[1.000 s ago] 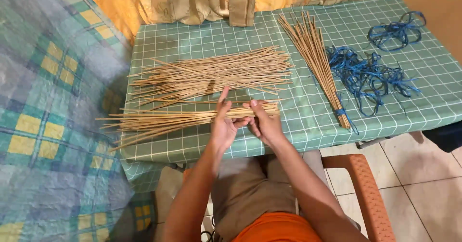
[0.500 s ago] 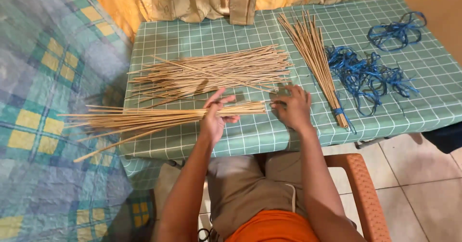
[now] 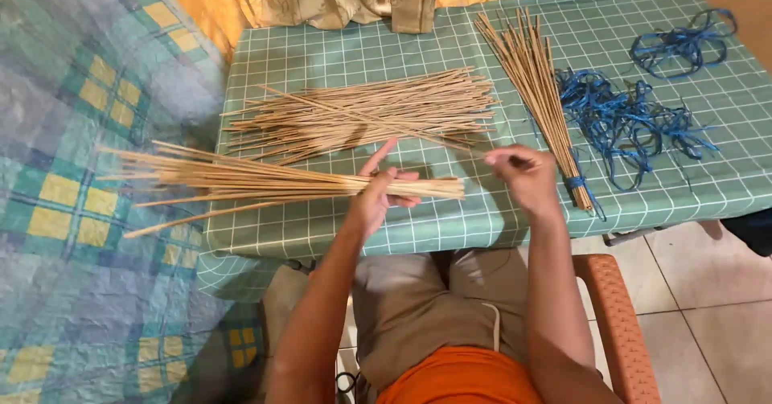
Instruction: Sorting and bundling thin wooden sticks by hand on a table.
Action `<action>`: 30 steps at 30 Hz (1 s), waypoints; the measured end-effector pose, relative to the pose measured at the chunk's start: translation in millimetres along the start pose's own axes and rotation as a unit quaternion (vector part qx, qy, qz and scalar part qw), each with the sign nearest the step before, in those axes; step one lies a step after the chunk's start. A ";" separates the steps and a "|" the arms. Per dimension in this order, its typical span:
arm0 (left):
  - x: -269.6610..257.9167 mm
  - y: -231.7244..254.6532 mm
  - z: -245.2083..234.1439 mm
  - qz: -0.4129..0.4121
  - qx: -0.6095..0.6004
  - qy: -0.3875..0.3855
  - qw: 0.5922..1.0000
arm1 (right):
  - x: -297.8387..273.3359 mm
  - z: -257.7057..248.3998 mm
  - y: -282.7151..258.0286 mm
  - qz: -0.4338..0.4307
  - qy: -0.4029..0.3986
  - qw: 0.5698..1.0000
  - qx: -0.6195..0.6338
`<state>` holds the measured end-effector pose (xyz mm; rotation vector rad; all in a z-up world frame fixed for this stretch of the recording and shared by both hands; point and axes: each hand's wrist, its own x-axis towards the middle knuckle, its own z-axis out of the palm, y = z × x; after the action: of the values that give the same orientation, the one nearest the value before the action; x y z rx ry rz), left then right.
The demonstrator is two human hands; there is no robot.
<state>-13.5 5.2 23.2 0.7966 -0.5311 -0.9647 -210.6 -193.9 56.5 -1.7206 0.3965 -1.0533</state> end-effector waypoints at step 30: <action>25.8 -39.9 -39.2 0.052 -0.107 0.140 0.983 | -18.4 59.4 -16.4 0.265 -0.257 0.925 0.090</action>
<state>6.2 -16.6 -30.9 0.6890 -0.2180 -0.7828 -177.0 -139.0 57.8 -1.5258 0.3803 -0.2218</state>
